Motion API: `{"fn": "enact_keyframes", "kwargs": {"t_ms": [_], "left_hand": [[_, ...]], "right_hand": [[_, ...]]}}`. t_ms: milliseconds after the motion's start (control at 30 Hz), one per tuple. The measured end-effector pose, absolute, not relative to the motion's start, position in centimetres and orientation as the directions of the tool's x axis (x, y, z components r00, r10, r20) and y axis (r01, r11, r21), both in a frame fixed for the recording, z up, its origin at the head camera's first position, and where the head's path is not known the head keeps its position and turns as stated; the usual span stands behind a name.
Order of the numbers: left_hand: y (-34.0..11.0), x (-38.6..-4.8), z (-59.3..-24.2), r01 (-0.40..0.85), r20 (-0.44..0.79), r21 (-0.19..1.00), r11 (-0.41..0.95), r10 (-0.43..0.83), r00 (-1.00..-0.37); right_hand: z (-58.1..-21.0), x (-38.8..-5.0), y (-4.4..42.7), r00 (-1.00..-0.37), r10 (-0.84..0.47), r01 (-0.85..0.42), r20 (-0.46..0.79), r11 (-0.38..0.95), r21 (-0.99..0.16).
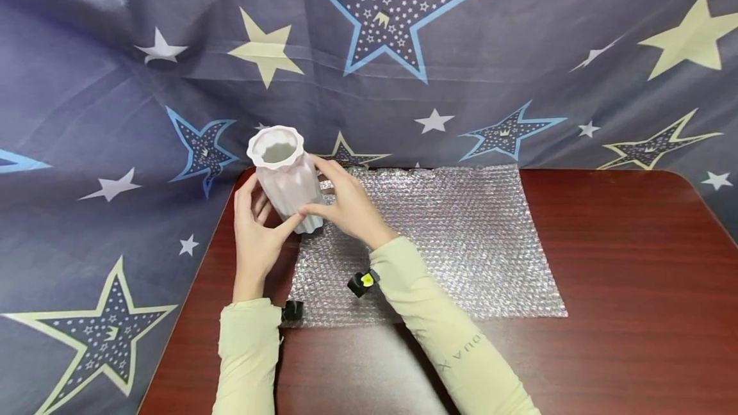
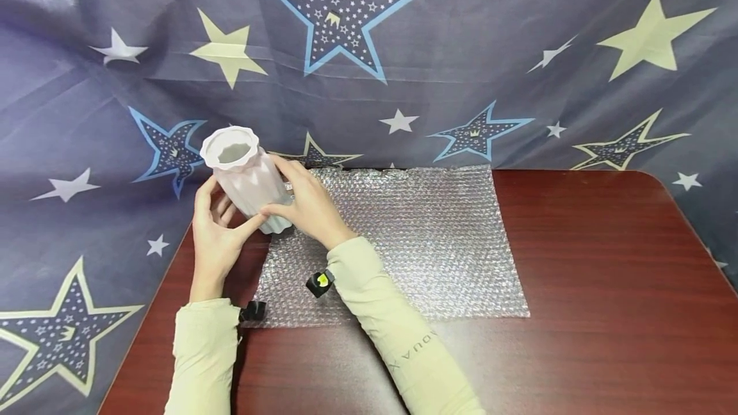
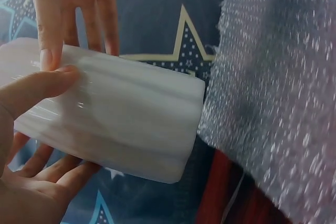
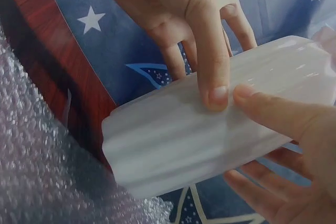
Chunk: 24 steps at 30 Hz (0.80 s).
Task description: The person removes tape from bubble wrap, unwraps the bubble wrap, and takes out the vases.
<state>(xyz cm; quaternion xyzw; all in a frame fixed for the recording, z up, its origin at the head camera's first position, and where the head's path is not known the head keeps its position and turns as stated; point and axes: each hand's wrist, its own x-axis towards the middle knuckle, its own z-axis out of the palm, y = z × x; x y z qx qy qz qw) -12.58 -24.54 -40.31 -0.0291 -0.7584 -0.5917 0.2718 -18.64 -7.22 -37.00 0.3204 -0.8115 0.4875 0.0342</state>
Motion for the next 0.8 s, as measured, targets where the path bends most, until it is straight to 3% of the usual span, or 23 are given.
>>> {"fn": "enact_keyframes", "kwargs": {"t_ms": [533,800], "left_hand": [[-27.0,-13.2,-41.0,0.345,0.437,0.894,0.287,-0.382,-0.815],[-27.8,-13.3,-42.0,0.321,0.405,0.911,0.258,-0.426,-0.809]], "right_hand": [[-37.2,-19.6,-11.0,-0.771,-0.555,-0.526,0.313,0.278,-0.804],[-38.1,-20.0,-12.3,-0.770,-0.573,-0.526,0.280,0.322,-0.787]]}}
